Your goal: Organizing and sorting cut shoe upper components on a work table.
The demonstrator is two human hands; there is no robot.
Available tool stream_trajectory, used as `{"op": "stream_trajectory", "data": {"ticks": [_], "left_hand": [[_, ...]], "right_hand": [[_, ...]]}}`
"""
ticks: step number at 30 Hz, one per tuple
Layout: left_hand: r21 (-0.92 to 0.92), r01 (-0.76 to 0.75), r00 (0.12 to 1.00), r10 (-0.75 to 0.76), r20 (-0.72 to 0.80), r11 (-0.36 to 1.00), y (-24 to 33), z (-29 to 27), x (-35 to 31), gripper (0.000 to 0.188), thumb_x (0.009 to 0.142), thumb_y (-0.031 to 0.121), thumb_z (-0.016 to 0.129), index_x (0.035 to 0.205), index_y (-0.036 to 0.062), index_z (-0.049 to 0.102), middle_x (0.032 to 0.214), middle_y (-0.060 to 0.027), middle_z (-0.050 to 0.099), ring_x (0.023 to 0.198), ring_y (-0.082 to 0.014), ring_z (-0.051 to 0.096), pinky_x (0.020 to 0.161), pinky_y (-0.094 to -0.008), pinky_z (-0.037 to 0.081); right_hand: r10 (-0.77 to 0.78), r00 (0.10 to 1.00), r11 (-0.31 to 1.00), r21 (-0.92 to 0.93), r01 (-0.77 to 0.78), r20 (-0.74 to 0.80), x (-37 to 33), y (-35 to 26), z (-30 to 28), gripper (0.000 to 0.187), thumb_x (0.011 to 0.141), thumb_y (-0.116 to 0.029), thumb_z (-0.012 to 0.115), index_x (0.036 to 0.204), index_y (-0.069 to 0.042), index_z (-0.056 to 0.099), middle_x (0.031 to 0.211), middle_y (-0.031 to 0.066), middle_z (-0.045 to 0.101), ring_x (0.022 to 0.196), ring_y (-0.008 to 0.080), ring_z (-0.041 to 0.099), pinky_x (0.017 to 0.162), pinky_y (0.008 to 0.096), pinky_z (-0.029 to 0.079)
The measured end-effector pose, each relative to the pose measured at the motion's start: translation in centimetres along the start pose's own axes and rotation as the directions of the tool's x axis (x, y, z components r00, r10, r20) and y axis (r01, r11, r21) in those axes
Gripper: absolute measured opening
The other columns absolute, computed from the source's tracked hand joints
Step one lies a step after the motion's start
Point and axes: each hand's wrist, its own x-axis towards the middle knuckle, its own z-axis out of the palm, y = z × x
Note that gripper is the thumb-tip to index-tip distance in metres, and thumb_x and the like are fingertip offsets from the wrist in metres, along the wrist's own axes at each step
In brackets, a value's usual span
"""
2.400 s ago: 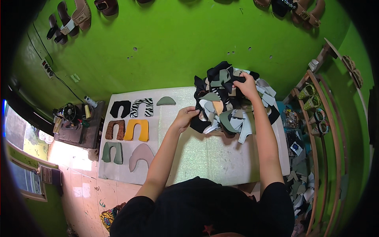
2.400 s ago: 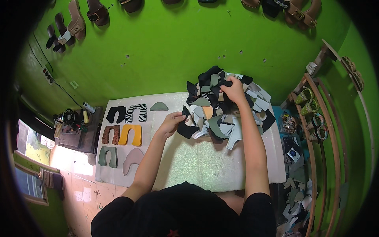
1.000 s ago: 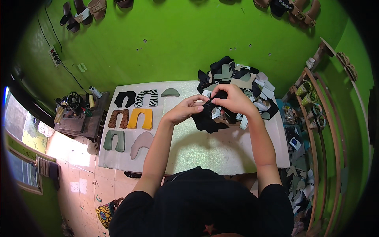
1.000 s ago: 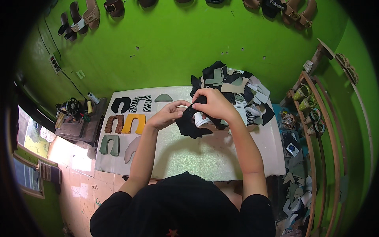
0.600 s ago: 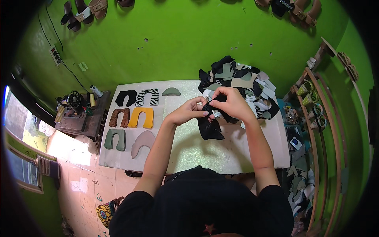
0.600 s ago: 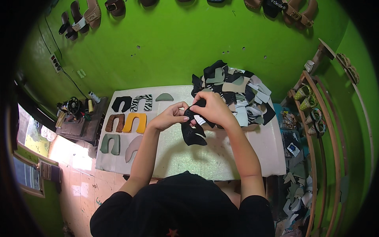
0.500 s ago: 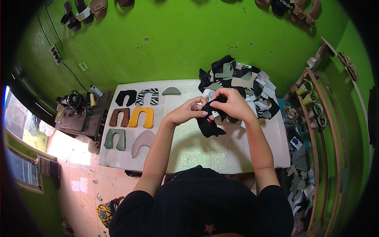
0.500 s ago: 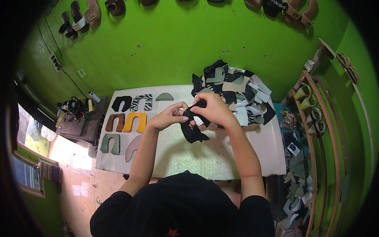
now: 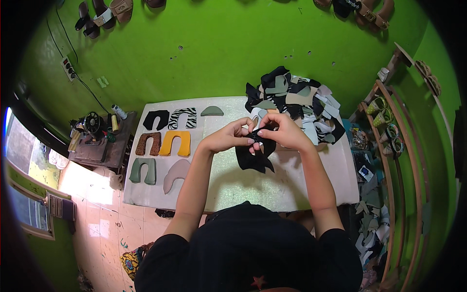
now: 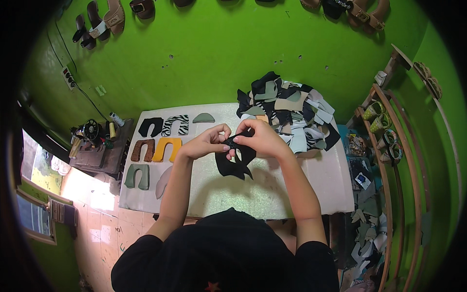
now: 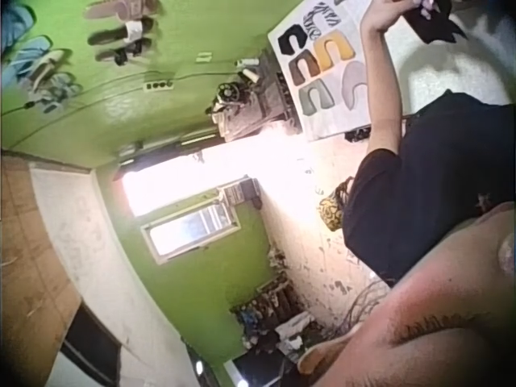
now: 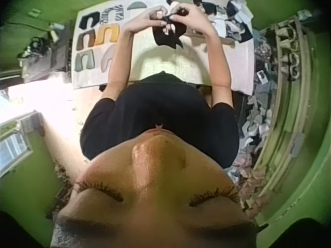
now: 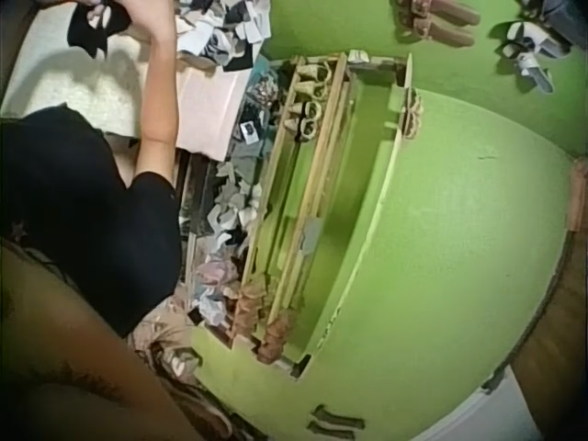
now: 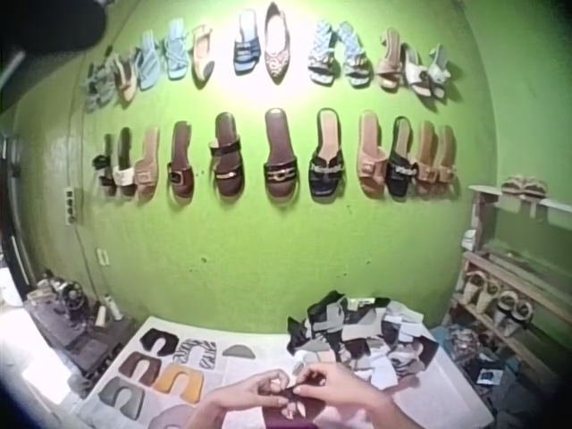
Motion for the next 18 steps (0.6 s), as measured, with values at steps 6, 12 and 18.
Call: {"op": "stream_trajectory", "data": {"ticks": [6,12,18], "left_hand": [[0.017,0.008,0.998,-0.009,0.066,1.000,1.0,-0.2,-1.1,0.023,0.081,0.001,0.054,0.091,0.0071,0.035,0.081,-0.0093,0.059,0.070,-0.0126,0.057,0.067,-0.0238,0.046],[0.078,0.026,0.998,-0.030,0.051,0.997,1.5,-1.1,-3.0,0.023,0.082,0.003,0.053,0.098,0.0070,0.036,0.078,-0.0084,0.060,0.066,-0.0115,0.056,0.061,-0.0223,0.046],[0.332,0.228,0.968,-0.175,-0.180,0.915,1.4,-2.3,-4.6,0.022,0.084,0.011,0.054,0.103,0.0015,0.051,0.071,-0.0055,0.061,0.059,-0.0075,0.054,0.056,-0.0201,0.044]], "right_hand": [[-0.004,0.962,0.937,0.336,-0.092,0.274,0.1,1.2,1.1,0.027,0.079,-0.011,0.059,0.103,0.000,0.053,0.103,0.0061,0.055,0.094,0.0117,0.051,0.085,0.0266,0.040],[0.112,0.952,0.883,0.411,-0.227,0.285,0.2,1.9,3.6,0.026,0.080,-0.018,0.063,0.097,-0.001,0.056,0.079,-0.0003,0.058,0.068,0.0045,0.051,0.061,0.0199,0.042],[0.047,0.998,0.950,0.306,-0.055,0.031,1.3,1.1,6.2,0.030,0.075,-0.015,0.068,0.094,-0.001,0.049,0.077,0.0026,0.057,0.068,0.0062,0.053,0.057,0.0206,0.044]]}}
